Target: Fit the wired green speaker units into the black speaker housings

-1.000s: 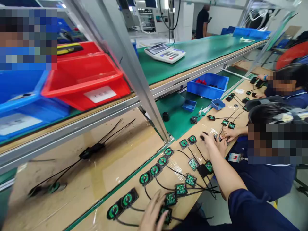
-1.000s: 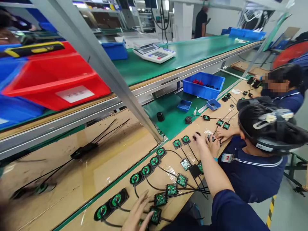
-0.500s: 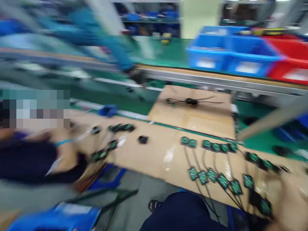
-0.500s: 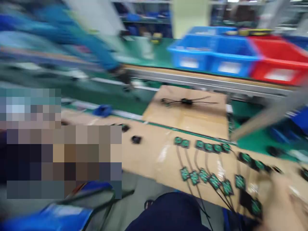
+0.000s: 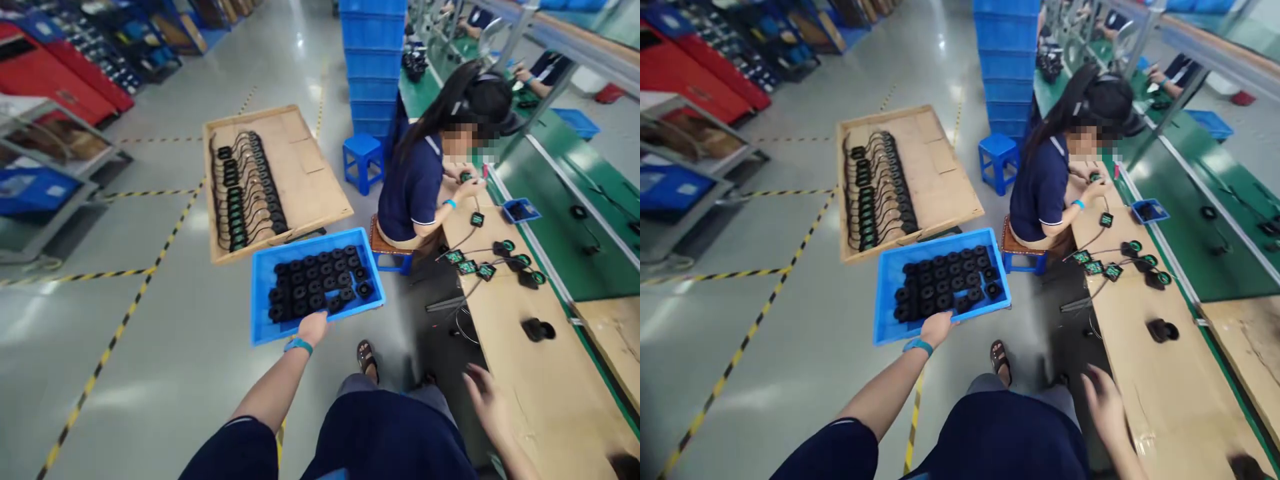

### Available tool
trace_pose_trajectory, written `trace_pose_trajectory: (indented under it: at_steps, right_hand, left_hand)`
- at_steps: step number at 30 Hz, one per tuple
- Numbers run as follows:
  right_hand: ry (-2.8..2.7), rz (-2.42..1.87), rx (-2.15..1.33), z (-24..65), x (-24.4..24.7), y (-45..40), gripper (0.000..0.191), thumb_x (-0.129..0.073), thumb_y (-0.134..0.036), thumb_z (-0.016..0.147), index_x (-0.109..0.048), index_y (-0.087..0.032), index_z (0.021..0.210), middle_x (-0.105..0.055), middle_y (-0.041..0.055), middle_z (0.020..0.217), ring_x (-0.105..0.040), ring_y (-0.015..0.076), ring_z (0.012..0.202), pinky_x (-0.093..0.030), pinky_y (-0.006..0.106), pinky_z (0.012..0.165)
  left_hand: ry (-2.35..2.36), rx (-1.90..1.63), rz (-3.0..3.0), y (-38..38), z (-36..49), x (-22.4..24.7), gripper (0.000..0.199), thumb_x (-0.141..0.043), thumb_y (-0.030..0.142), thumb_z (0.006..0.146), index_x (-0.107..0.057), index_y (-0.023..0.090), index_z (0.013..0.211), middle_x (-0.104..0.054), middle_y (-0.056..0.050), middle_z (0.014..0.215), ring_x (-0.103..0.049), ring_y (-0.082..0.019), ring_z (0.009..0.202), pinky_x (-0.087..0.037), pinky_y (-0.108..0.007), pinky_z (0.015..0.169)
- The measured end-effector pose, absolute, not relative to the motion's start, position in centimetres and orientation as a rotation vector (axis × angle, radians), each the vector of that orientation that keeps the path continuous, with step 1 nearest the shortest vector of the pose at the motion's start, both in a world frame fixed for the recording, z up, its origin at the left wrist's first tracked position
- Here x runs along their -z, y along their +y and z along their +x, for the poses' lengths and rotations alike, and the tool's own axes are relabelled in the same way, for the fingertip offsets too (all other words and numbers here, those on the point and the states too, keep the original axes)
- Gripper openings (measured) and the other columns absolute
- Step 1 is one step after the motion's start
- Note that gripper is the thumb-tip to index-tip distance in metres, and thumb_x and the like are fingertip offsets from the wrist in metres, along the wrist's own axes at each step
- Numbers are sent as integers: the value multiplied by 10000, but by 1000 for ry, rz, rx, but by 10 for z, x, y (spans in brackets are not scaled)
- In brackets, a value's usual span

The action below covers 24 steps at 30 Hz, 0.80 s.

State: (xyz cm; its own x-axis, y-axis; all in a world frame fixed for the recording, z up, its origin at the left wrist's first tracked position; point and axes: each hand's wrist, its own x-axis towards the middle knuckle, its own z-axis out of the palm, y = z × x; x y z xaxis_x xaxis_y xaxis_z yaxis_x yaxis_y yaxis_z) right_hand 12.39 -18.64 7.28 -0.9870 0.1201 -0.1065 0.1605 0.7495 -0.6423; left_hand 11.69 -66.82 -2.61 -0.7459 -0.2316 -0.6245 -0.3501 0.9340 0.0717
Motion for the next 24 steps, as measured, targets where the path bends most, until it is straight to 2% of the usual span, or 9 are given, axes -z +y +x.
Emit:
trace_pose_trajectory:
  at_steps: [2,4,7,13,15,17,19,22,24]
  right_hand:
    - [2783,-209,1024,88,-60,-236,339,-591,-482,945,-691,-196,1098,-709,123,1083,-685,272,1004,-571,433,918]
    - [2680,-605,883,47,-43,-296,345,-515,-418,983,-667,-165,1161,-700,144,1134,-665,275,1069,-537,441,974]
    - [2542,-890,680,3,-15,-381,308,-503,-315,995,-638,-154,1220,-681,138,1196,-619,256,1149,-485,410,1031]
    - [2253,-1138,391,-10,32,-448,254,-634,-250,920,-672,-166,1157,-674,115,1135,-605,249,1089,-465,350,976]
    - [2177,-1198,268,-9,45,-453,267,-659,-273,905,-676,-178,1154,-655,121,1135,-595,258,1076,-460,354,950]
    - [2126,-1232,145,-9,57,-456,279,-679,-293,891,-680,-174,1142,-629,145,1159,-579,280,1085,-455,371,928]
    - [2085,-1257,39,-9,67,-458,226,-663,-257,892,-688,-162,1096,-616,165,1161,-565,295,1090,-448,378,908]
    - [2063,-1278,-70,-9,77,-455,220,-530,-125,931,-673,-150,1096,-618,173,1131,-555,281,1069,-432,374,898]
    - [2085,-1276,-116,-7,79,-447,295,-445,-78,948,-642,-138,1159,-618,179,1119,-540,278,1068,-421,380,907]
  left_hand:
    - [2422,-276,-398,-670,123,38,359,-560,457,982,-622,142,1144,-650,-91,1133,-629,-225,1037,-509,-449,952]
    - [2402,-307,-387,-668,129,45,335,-594,434,972,-632,146,1139,-653,-85,1131,-639,-218,1024,-535,-450,936]
    - [2397,-343,-390,-654,138,50,320,-610,410,968,-634,142,1141,-657,-85,1128,-646,-216,1020,-548,-444,927]
    - [2453,-467,-419,-597,154,52,247,-595,354,976,-657,131,1063,-681,-91,1011,-663,-231,976,-522,-451,941]
    - [2491,-548,-411,-581,160,50,285,-641,406,938,-662,138,1033,-681,-120,979,-661,-267,982,-507,-440,939]
    - [2532,-636,-400,-574,171,45,417,-696,513,875,-647,164,1097,-674,-138,1054,-636,-299,1058,-490,-430,963]
    - [2578,-688,-446,-580,186,40,535,-658,571,883,-586,169,1229,-618,-165,1234,-565,-324,1204,-452,-454,1038]
    - [2695,-564,-810,-607,211,37,477,-525,483,979,-511,120,1288,-490,-228,1378,-456,-348,1334,-386,-504,1117]
    - [2715,-436,-1002,-626,222,42,365,-521,388,986,-523,117,1230,-490,-227,1349,-488,-351,1292,-424,-502,1079]
